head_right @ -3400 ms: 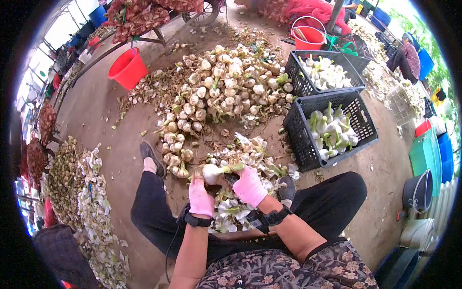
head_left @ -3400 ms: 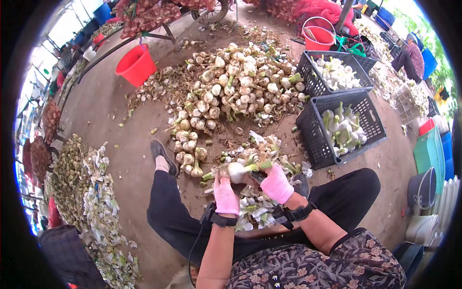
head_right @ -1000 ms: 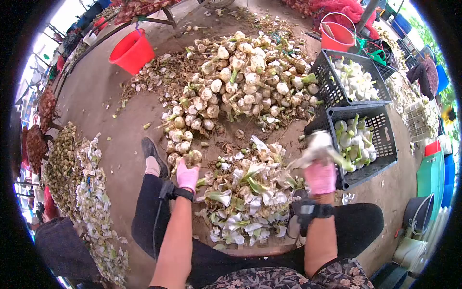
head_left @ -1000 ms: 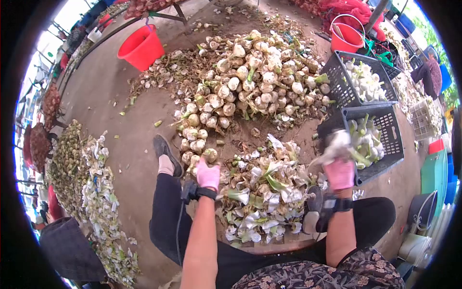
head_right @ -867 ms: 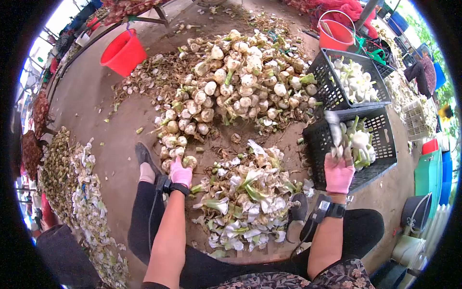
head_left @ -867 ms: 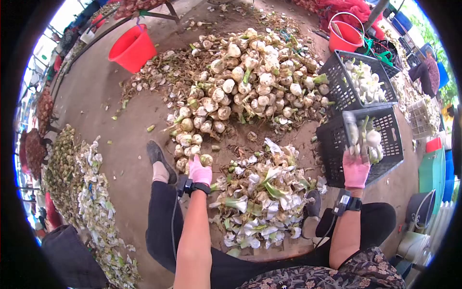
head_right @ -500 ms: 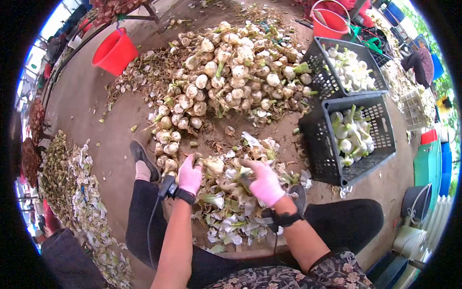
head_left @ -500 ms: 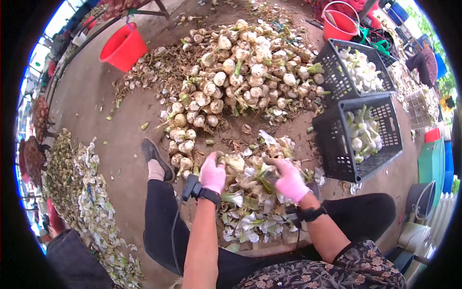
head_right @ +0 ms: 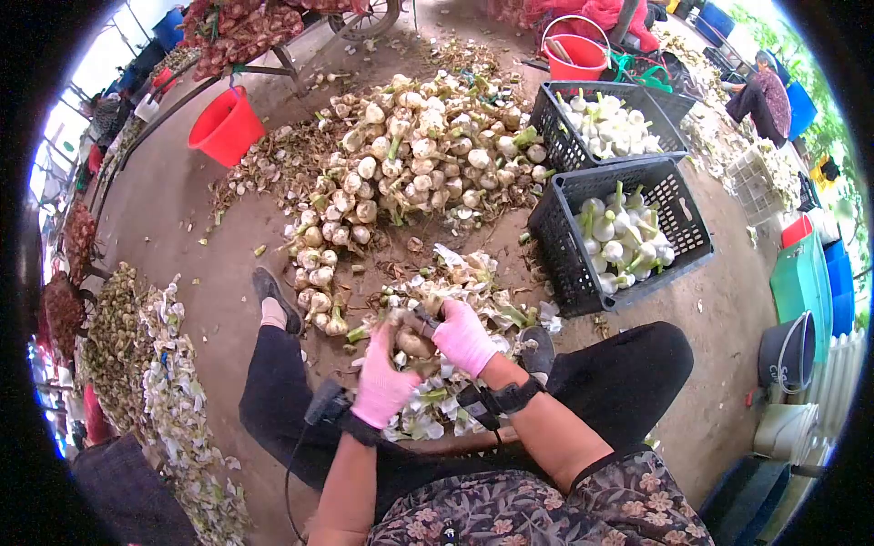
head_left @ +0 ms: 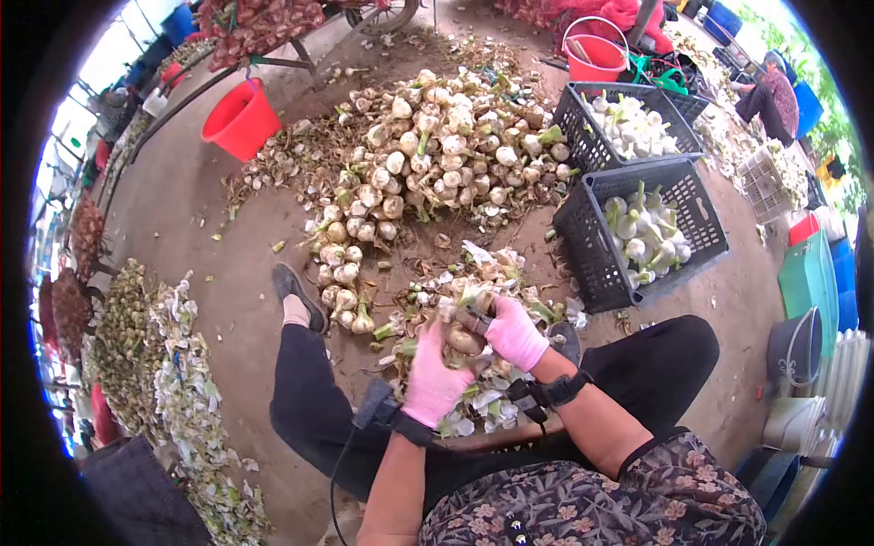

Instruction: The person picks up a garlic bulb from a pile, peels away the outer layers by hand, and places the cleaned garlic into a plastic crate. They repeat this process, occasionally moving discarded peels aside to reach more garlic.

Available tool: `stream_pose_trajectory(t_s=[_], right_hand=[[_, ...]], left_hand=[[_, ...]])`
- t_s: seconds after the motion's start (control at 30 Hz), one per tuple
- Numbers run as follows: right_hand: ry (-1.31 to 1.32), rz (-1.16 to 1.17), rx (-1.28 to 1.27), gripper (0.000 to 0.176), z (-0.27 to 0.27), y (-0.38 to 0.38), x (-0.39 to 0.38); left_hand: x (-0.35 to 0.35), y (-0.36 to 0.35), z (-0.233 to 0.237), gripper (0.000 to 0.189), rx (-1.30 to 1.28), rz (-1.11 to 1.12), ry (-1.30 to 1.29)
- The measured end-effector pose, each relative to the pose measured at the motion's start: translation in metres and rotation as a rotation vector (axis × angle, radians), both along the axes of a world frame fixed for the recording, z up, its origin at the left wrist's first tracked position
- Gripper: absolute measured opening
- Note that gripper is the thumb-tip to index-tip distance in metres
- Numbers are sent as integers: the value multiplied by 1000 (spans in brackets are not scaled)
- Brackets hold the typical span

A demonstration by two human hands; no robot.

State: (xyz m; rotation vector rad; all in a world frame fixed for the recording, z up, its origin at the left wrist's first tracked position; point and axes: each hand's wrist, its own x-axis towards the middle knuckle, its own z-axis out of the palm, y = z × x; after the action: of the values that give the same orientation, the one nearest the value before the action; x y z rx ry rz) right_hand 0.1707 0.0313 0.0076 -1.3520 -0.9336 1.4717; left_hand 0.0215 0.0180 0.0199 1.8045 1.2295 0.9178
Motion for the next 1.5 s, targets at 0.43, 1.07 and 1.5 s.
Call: stream_pose_trajectory(t_s=[0.43,1.07,1.5], right_hand=[[18,390,146,34,32,-13,17],[-537,73,257,31,-2,-25,1],[-768,74,335,38,-27,-9,8]], left_hand=[[-14,-20,6,61,-2,12,-75],[-11,-19,-20,34,-659,301,-1047],[-22,-29,-27,46,-640,60,-671]])
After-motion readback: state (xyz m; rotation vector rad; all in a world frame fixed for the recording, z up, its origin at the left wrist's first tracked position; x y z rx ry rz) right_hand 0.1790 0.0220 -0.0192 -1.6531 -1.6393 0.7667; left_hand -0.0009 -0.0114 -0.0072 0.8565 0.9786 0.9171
